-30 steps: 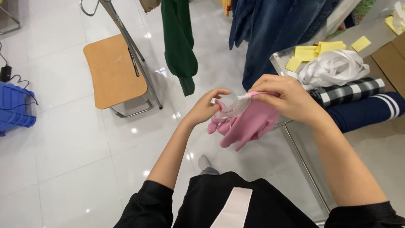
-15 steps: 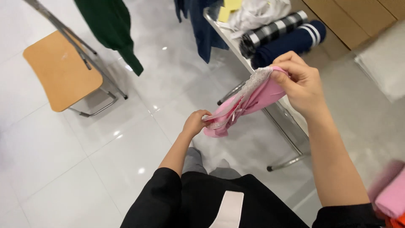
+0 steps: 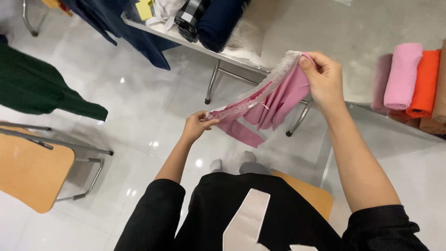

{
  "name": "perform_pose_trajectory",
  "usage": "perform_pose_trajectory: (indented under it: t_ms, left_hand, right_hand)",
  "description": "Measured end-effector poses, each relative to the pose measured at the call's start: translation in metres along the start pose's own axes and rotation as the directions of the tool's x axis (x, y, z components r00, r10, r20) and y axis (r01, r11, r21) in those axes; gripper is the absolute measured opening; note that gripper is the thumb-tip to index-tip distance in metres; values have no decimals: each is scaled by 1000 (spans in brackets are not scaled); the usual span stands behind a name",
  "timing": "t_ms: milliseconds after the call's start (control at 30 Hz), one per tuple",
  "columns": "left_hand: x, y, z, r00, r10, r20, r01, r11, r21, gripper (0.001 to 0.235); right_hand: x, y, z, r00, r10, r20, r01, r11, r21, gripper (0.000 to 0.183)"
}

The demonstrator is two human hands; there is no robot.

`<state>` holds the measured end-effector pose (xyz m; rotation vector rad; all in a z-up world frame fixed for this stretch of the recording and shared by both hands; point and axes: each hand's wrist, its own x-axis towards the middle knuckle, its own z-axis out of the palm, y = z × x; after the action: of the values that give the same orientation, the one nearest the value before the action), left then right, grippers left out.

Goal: The person takes a black and white checkered skirt, a pair of navy blue track pants, and a pink long-sleeved top from a clothing rack. They fold each item by hand on a metal table and place them in a stack.

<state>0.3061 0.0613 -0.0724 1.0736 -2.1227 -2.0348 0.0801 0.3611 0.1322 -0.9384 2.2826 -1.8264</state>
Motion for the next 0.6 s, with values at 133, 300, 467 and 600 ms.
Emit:
perform_pose_trajectory:
  t_ms: [133,300,467,600]
  left_hand:
    - [-7,27,-16,964,66,256,-130,962,241,44]
    - [13,28,-23,929,65,365,-212,902,377,20]
    - [32,43,-41,856,346,384,-512,469,720,18]
    - [34,66,-41,695,602,394,-676,361,642,7]
  right_hand:
    - [-34,-9,-15,971,170,-165,-185,979,-80,11]
    - [-71,12,-20,944,232,-234,-266,956,-125,7]
    - [-103,78,-22,921,244,-304,-323,913,-249,11]
    - [-125,48,2,939,269,-215,-326,897,-298,17]
